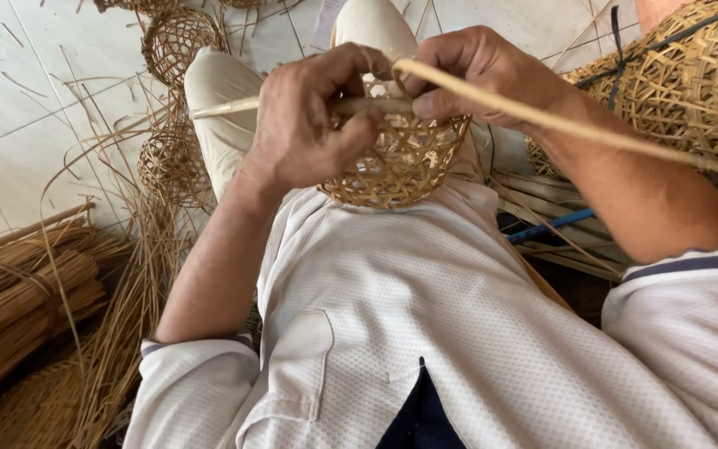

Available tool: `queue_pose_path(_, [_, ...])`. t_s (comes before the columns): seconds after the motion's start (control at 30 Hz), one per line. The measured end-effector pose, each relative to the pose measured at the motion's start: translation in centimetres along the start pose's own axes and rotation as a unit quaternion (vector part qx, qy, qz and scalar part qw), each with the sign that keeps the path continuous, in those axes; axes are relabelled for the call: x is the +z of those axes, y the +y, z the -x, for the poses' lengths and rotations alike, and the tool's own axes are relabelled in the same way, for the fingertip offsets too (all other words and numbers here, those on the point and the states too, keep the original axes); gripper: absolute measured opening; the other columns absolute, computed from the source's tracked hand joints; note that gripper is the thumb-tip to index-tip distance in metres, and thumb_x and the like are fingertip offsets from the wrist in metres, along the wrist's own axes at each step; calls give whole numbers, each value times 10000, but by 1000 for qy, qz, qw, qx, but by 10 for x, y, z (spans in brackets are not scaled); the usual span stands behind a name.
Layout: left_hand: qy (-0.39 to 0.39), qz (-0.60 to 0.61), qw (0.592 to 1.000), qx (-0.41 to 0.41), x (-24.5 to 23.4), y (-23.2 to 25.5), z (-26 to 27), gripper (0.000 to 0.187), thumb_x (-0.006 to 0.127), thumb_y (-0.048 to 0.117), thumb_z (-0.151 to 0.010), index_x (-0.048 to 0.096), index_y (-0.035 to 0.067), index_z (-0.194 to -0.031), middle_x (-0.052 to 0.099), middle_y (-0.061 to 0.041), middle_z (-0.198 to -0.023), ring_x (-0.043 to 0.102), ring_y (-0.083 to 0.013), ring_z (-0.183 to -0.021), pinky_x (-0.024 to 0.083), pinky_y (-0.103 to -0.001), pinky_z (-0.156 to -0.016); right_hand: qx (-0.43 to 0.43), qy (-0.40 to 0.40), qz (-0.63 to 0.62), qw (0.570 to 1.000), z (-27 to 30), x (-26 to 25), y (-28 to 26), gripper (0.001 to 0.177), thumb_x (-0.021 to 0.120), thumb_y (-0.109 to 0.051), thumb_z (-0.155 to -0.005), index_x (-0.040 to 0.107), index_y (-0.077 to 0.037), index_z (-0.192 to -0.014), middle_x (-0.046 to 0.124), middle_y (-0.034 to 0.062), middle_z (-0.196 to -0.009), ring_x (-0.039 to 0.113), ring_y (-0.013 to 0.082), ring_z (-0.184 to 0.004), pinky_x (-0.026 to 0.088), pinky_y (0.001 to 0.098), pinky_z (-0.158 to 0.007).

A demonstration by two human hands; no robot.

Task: The person weaves a basket by hand, interlacing flexible strips into a hexagonal pattern.

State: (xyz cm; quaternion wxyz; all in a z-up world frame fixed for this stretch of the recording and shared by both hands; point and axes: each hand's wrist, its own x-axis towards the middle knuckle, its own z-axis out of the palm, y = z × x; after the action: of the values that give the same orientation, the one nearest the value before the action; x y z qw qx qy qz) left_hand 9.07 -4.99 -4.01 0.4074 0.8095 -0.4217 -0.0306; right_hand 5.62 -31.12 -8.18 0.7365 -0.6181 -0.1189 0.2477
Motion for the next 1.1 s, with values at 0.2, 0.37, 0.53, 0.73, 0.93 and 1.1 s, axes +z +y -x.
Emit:
queue_pose_path(0.2, [-28, 251, 961, -115, -11, 14, 6, 225, 615, 53, -957, 733, 35, -1148, 790, -67, -1029, 628, -54, -694, 500, -191, -588, -20, -59, -23, 998, -8, -2, 8, 158, 781, -109, -921, 688, -118, -1049, 654, -39, -902, 595, 41, -748, 519, 147, -664])
queue_pose_path(0.37, [35, 115, 992, -41, 0, 13, 9, 178, 633, 239, -959, 630, 76, -1032, 549, 47, -682, 497, -72, -542, 439, -237, -472, 23, -8, -42, 999, -4, 5, 7, 209, 784, -24, -889, 726, -90, -1078, 727, 22, -950, 673, 80, -788, 593, 179, -716])
queue_pose_path(0.53, [68, 39, 994, -79, 7, 15, 2, 394, 745, 519, -939, 702, 129, -986, 671, 50, -638, 578, -57, -513, 435, -253, -438, -3, -30, 10, 1000, -8, 7, -2, 209, 754, -80, -934, 714, -104, -1138, 719, 28, -1114, 682, 135, -1028, 563, 228, -919])
queue_pose_path(0.73, [113, 18, 983, -144, 14, 11, 0, 294, 704, 304, -979, 601, 162, -742, 513, 78, -561, 433, -69, -511, 347, -308, -467, 10, -6, 12, 1000, 0, 23, -17, 91, 686, -102, -994, 686, -95, -1085, 679, 5, -965, 641, 94, -852, 555, 203, -774])
queue_pose_path(0.93, [111, 6, 983, -147, 18, 2, 3, 316, 694, 319, -985, 546, 170, -748, 479, 78, -570, 424, -87, -531, 345, -322, -481, -3, -1, 60, 998, 4, 19, -12, 284, 669, -100, -1006, 599, -49, -1277, 694, 40, -1059, 660, 98, -924, 549, 218, -827])
queue_pose_path(1.1, [120, -13, 985, -122, 18, -8, 10, 384, 709, 315, -1028, 488, 173, -748, 428, 84, -585, 385, -88, -537, 323, -307, -480, 10, -46, 72, 996, 8, 18, -27, 593, 581, 6, -956, 416, -25, -1524, 695, 116, -1220, 677, 162, -1052, 557, 275, -914])
